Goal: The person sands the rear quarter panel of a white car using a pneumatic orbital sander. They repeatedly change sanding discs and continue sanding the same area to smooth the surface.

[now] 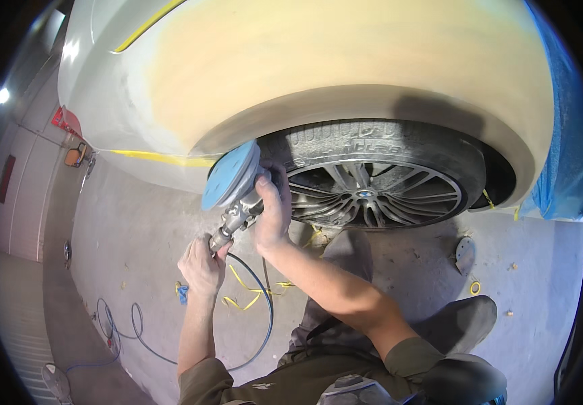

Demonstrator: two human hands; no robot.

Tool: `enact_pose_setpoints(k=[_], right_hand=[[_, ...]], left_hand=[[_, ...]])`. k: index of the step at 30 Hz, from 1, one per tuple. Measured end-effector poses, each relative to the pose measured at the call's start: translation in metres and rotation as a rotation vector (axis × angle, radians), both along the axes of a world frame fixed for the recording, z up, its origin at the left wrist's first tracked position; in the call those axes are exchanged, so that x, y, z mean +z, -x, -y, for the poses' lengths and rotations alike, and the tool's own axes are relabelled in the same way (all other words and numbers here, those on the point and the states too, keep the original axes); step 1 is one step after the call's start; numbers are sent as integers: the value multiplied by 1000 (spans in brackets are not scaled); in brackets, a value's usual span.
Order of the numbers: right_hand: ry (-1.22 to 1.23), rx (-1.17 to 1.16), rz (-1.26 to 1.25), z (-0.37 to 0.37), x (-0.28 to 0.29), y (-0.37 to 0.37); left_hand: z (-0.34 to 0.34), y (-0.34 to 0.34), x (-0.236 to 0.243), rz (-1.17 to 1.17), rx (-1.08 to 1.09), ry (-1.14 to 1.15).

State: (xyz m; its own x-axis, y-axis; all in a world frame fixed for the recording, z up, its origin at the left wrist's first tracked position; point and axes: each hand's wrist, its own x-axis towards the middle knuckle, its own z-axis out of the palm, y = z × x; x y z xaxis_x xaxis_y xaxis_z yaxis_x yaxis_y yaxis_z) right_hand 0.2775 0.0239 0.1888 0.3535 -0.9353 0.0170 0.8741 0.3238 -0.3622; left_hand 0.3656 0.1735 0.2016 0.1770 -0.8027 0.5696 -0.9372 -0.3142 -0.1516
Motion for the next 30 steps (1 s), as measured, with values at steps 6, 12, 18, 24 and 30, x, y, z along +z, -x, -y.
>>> enact_pose_setpoints(k=[6, 12, 18, 24, 30], right_hand=[[-132, -120, 116, 11, 16, 28], [-15, -120, -105, 1, 17, 11], [-151, 39, -111, -8, 9, -14], [-125, 2, -1, 5, 23, 13], [-240, -148, 211, 29, 51, 65]], left_hand=[[17, 19, 17, -44, -65, -28], [8, 7, 13, -7, -28, 23], [-13, 1, 0, -128, 95, -5], [4, 12, 21, -28, -33, 15], [46, 45, 63, 146, -244, 67]])
